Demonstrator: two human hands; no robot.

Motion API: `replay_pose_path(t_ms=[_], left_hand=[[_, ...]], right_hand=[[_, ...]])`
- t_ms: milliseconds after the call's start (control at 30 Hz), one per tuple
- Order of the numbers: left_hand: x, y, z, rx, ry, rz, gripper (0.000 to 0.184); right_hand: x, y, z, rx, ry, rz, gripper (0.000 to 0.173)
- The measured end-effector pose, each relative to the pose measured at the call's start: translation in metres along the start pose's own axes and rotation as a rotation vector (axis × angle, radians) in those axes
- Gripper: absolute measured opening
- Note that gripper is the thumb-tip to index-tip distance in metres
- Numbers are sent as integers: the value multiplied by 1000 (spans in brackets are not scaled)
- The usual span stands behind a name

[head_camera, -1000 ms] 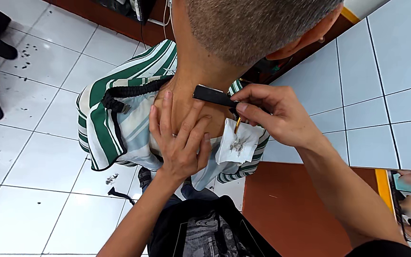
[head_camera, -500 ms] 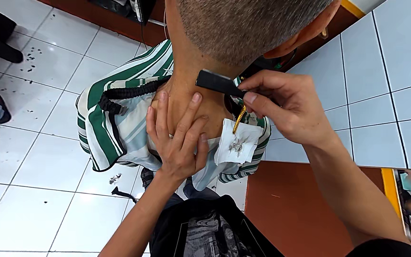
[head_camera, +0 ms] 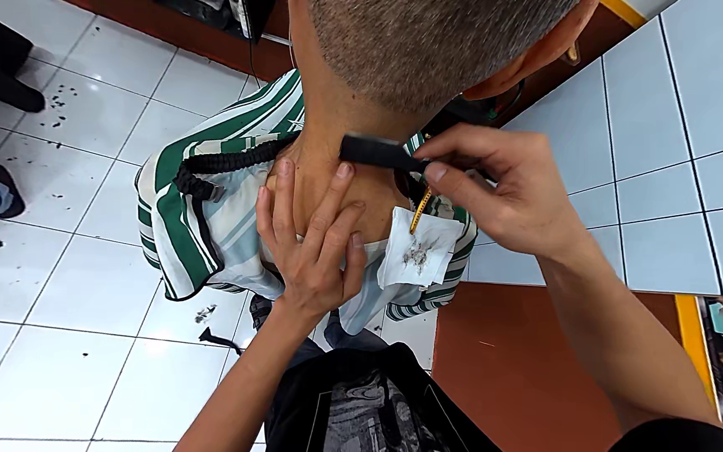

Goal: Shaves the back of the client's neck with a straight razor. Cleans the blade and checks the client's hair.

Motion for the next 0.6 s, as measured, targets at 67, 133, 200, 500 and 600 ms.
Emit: replay_pose_path(t_ms=[67, 133, 200, 500, 600], left_hand=[[-4, -4, 2, 13, 2, 4, 26], [-10, -11, 6, 35, 5, 13, 25], [-9, -9, 4, 36, 1, 16, 24], [1, 0, 0, 4, 6, 6, 28], [1, -1, 0, 9, 4, 7, 28]], right_hand=[[-5, 1, -6, 30, 17, -21, 22], [-5, 0, -6, 33, 15, -27, 22], [-1, -1, 0, 9, -6, -6, 22], [-2, 1, -7, 8, 77, -11, 24], [2, -1, 1, -31, 51, 2, 23]])
Point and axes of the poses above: each hand's wrist, its own y-axis away from the middle knuckle, its own z-axis out of the back of the hand, x = y × z, the point moved 7 cm from there along -y, towards the middle knuckle
